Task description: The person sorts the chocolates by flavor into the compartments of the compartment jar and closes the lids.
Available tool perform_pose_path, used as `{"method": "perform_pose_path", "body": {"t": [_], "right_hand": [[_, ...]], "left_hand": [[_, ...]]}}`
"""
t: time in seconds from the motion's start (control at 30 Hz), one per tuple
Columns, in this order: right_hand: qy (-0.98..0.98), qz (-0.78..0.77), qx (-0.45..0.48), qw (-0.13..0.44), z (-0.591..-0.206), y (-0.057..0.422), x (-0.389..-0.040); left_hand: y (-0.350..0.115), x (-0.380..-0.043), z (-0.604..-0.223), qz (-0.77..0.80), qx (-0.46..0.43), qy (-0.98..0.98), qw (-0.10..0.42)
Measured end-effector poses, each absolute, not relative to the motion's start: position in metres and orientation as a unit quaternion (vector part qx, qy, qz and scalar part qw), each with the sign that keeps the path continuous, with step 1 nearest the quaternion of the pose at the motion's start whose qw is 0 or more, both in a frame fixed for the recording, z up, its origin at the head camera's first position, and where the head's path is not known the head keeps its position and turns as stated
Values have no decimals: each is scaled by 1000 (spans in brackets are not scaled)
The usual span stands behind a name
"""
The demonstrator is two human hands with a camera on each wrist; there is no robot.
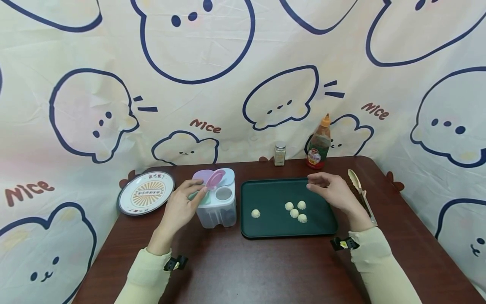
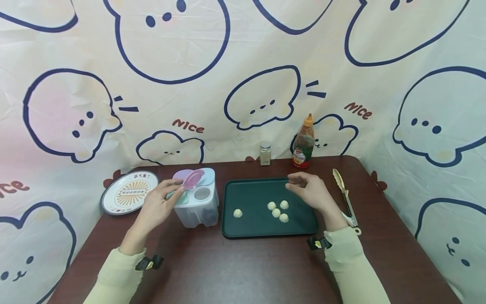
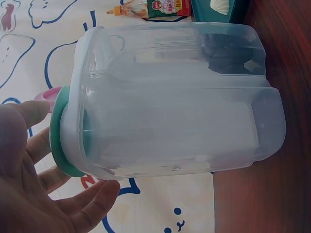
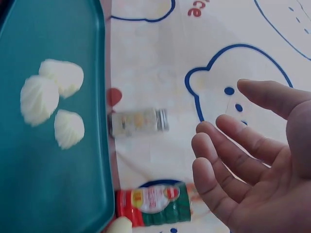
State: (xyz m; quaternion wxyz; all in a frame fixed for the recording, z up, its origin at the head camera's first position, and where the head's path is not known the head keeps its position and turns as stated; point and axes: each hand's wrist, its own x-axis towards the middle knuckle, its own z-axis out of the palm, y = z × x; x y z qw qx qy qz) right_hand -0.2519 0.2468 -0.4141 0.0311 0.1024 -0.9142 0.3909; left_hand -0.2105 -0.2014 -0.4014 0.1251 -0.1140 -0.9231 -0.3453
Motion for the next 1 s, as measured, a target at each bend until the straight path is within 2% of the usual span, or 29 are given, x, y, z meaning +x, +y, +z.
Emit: {"method": "perform_pose_path", "body": {"t": [0.37, 0.73, 1.0], "right_hand": [[-891, 423, 162, 26, -411, 206, -251], [-874, 441, 203, -4, -410, 170, -248], [-863, 450, 230, 1, -406, 147, -248]], "left_hand": [[-201, -211, -400, -345, -110, -924, 124], [-201, -211, -402, -347, -106, -924, 119], [-201, -211, -403, -343, -105, -926, 118]]}}
